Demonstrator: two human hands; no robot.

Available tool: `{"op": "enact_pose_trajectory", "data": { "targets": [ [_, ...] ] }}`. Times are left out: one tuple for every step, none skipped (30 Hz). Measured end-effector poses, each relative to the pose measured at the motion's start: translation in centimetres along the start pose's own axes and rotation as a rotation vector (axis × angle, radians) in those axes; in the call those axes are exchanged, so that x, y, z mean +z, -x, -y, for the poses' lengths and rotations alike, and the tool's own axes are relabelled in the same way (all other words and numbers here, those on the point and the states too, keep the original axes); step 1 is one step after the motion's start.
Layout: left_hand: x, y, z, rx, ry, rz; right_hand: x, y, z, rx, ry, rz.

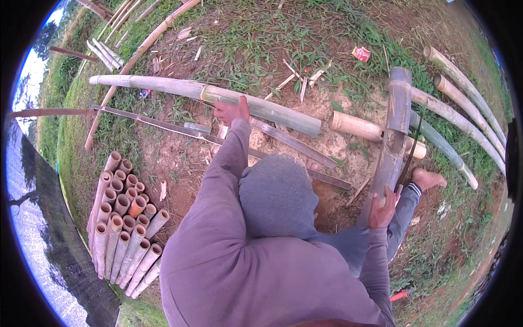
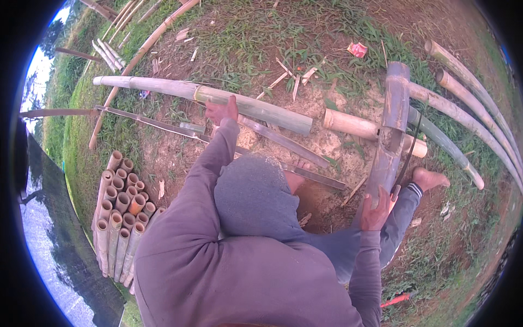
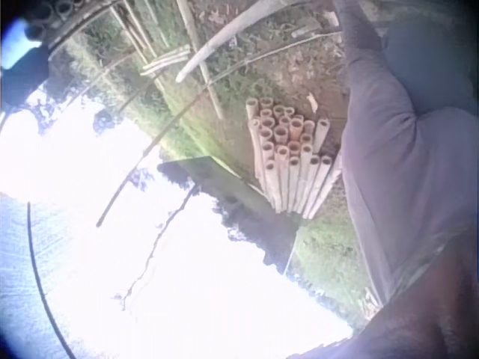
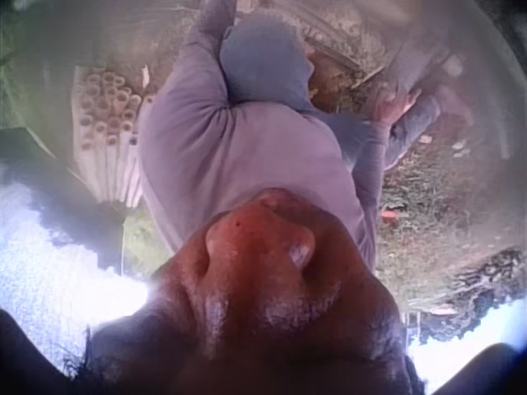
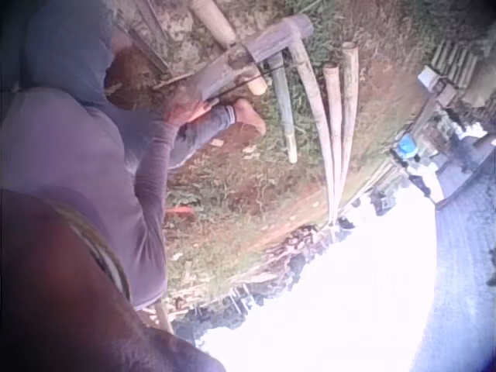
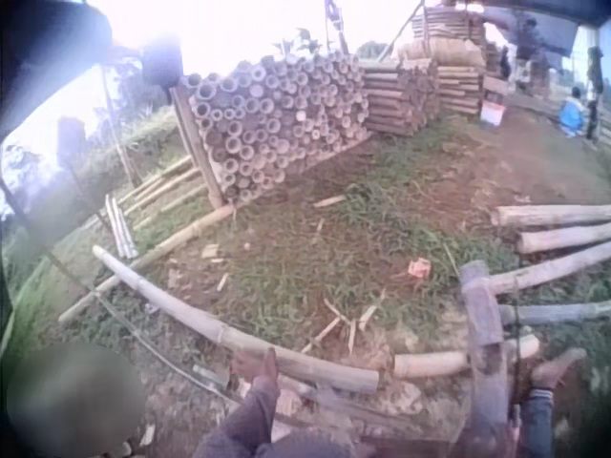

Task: The person uses a hand saw to cut long bamboo poles into shorter sections. They position each pole on a makeshift stand, saw through it, and then move the cut piece aside before repeating the process with another pole.

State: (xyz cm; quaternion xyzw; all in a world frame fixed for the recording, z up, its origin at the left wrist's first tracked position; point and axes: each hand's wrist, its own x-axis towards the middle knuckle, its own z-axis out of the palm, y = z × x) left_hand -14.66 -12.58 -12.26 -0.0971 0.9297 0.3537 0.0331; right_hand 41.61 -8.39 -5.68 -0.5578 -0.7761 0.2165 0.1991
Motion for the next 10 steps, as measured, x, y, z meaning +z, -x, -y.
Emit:
{"op": "enact_pose_trajectory", "data": {
  "targets": [
    [0.7,-2.8,1.1,-0.137,0.188,0.009,2.9,-1.5,2.2,0.082,-0.211,0.141],
    [1.8,-6.5,3.7,-0.264,0.387,0.003,5.8,-3.4,5.2,0.148,-0.331,0.256],
    [2.8,-9.2,6.2,-0.376,0.587,0.008,8.6,-5.2,7.3,0.228,-0.438,0.37],
    [4.0,-10.0,7.4,-0.415,0.716,0.089,11.3,-6.6,7.9,0.223,-0.455,0.392],
    [5.0,-10.6,7.7,-0.44,0.849,0.172,14.7,-8.0,8.3,0.218,-0.479,0.408],
    [5.6,-11.3,8.1,-0.407,0.847,0.176,17.6,-9.2,8.7,0.216,-0.503,0.428],
    [6.2,-11.4,8.1,-0.378,0.848,0.19,19.6,-10.5,9.0,0.266,-0.5,0.452],
    [6.6,-11.8,8.3,-0.348,0.848,0.199,21.3,-12.0,9.3,0.313,-0.498,0.478],
    [6.7,-12.0,8.1,-0.307,0.644,0.114,22.5,-13.4,9.7,0.365,-0.49,0.501],
    [6.5,-13.0,8.0,-0.315,0.659,0.095,23.5,-14.6,10.0,0.343,-0.486,0.512]
  ]
}}
